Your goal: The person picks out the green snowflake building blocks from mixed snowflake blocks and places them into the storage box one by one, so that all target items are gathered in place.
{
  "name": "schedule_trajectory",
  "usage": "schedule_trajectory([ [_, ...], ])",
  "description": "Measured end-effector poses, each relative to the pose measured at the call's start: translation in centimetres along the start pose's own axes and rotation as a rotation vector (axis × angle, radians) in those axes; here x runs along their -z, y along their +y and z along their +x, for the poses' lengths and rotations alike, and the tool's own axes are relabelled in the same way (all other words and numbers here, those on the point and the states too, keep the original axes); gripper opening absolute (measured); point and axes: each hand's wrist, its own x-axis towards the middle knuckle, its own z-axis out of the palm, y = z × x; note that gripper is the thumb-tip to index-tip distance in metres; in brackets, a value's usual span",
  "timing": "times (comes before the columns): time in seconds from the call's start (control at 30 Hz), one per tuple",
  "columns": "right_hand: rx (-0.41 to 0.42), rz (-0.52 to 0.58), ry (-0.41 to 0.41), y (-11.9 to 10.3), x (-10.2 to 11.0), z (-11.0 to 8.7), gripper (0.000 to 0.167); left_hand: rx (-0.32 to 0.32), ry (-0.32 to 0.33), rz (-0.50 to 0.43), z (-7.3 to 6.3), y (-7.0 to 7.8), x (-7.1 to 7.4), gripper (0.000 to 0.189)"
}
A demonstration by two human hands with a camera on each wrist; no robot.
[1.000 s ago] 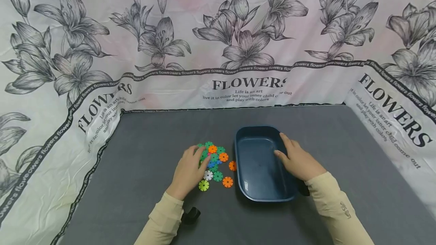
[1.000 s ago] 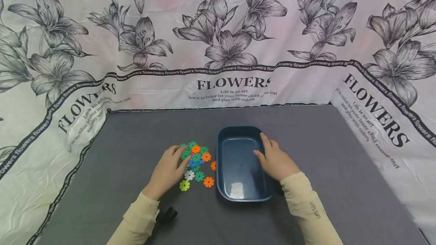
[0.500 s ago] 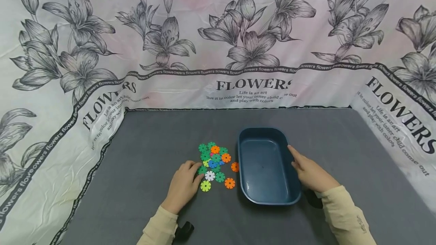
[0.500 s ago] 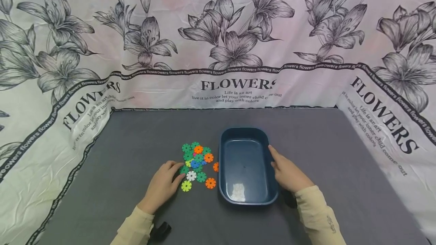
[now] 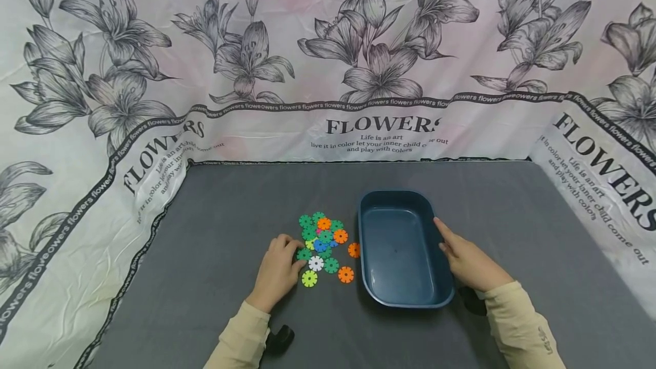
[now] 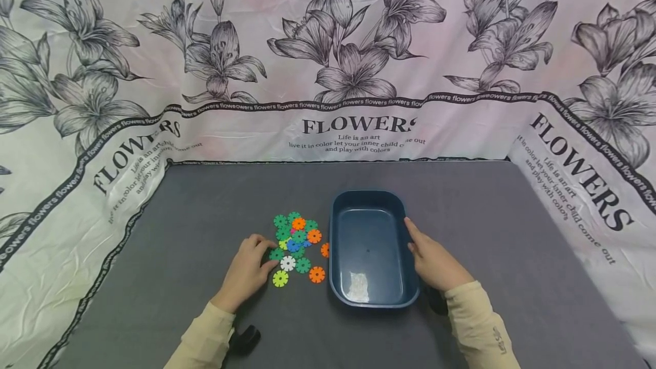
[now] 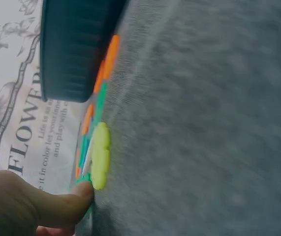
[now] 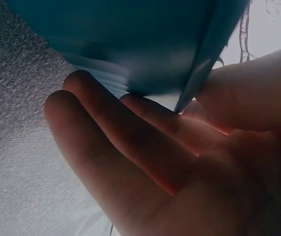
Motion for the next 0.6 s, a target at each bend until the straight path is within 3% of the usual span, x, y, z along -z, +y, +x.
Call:
schedule_trajectory([
  [0.17, -0.001, -0.005, 0.007, -0.28, 0.02, -0.05, 0.054, 0.08, 0.03, -0.161, 0.27, 0.29, 0.13, 0.026],
  [0.47, -0.011, -0.023, 0.0, -0.45, 0.11, -0.11, 0.055, 0.088, 0.067, -0.342, 0.29, 0.15, 0.18, 0.017],
  [0.6, -0.014, -0.026, -0.005, -0.42, 0.0, -0.11, 0.056, 0.18, 0.025, -0.448, 0.5, 0.13, 0.31, 0.017],
])
